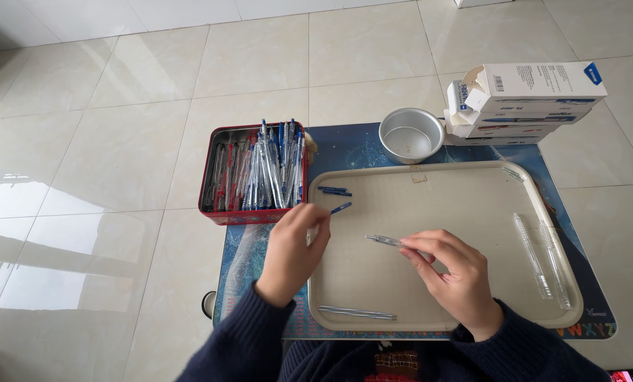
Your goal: Assembling pens by inserting ink refills into barrels and placing them into plastic sleeves
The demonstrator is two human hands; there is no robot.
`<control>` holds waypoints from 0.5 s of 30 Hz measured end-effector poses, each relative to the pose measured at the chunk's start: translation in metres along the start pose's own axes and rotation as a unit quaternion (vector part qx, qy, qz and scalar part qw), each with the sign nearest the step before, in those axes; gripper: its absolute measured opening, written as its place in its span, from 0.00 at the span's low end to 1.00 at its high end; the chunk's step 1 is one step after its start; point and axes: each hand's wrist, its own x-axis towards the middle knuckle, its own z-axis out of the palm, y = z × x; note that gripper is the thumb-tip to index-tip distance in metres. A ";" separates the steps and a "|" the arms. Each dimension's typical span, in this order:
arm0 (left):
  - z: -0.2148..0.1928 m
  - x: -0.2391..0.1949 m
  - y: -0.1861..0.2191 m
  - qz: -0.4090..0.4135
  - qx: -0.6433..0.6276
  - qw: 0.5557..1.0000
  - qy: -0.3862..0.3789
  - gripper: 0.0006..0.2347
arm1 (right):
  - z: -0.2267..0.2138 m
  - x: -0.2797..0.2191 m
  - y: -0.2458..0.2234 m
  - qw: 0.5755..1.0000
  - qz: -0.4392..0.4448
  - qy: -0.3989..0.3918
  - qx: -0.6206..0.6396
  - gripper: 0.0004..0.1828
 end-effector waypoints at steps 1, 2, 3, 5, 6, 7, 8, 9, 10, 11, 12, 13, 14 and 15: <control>0.005 0.002 -0.008 -0.001 0.001 1.000 0.001 0.05 | 0.000 0.001 -0.001 1.000 -0.001 -0.001 0.001 0.11; 0.010 0.005 -0.015 0.067 0.096 0.992 -0.036 0.06 | 0.000 0.002 -0.002 1.000 -0.016 0.001 -0.012 0.11; 0.015 0.008 -0.023 0.134 0.189 0.970 -0.074 0.08 | 0.001 0.003 -0.002 0.999 -0.032 0.003 -0.026 0.11; 0.026 0.014 -0.035 0.151 0.248 0.951 -0.102 0.07 | 0.001 0.005 -0.004 0.998 -0.042 0.002 -0.041 0.10; 0.033 0.017 -0.040 0.167 0.306 0.928 -0.130 0.06 | 0.001 0.006 -0.005 0.997 -0.051 0.000 -0.057 0.10; 0.034 0.019 -0.040 0.166 0.304 0.929 -0.130 0.06 | 0.001 0.006 -0.006 0.997 -0.051 -0.001 -0.058 0.10; 0.035 0.021 -0.040 0.188 0.342 0.915 -0.099 0.04 | 0.000 0.007 -0.007 0.994 -0.071 -0.011 -0.083 0.09; 0.036 0.024 -0.040 0.209 0.380 0.899 -0.066 0.03 | 0.000 0.009 -0.008 0.990 -0.094 -0.021 -0.107 0.09; 0.037 0.021 -0.038 0.207 0.380 0.899 -0.064 0.03 | -0.004 0.010 -0.010 0.989 -0.096 -0.022 -0.108 0.09; 0.038 0.017 -0.037 0.167 0.284 0.941 -0.076 0.03 | -0.006 0.011 -0.012 0.982 -0.123 -0.040 -0.138 0.09; 0.039 0.014 -0.035 0.126 0.184 0.971 -0.086 0.07 | -0.008 0.013 -0.014 0.973 -0.151 -0.059 -0.167 0.10; 0.027 0.013 -0.019 0.123 0.183 0.971 -0.087 0.07 | -0.011 0.014 -0.013 0.973 -0.151 -0.061 -0.166 0.10; 0.015 0.012 -0.004 0.056 -0.001 0.986 -0.154 0.08 | -0.015 0.015 -0.013 0.960 -0.181 -0.099 -0.190 0.10; 0.002 0.012 0.012 -0.010 -0.184 0.959 -0.216 0.10 | -0.018 0.017 -0.012 0.945 -0.211 -0.134 -0.213 0.11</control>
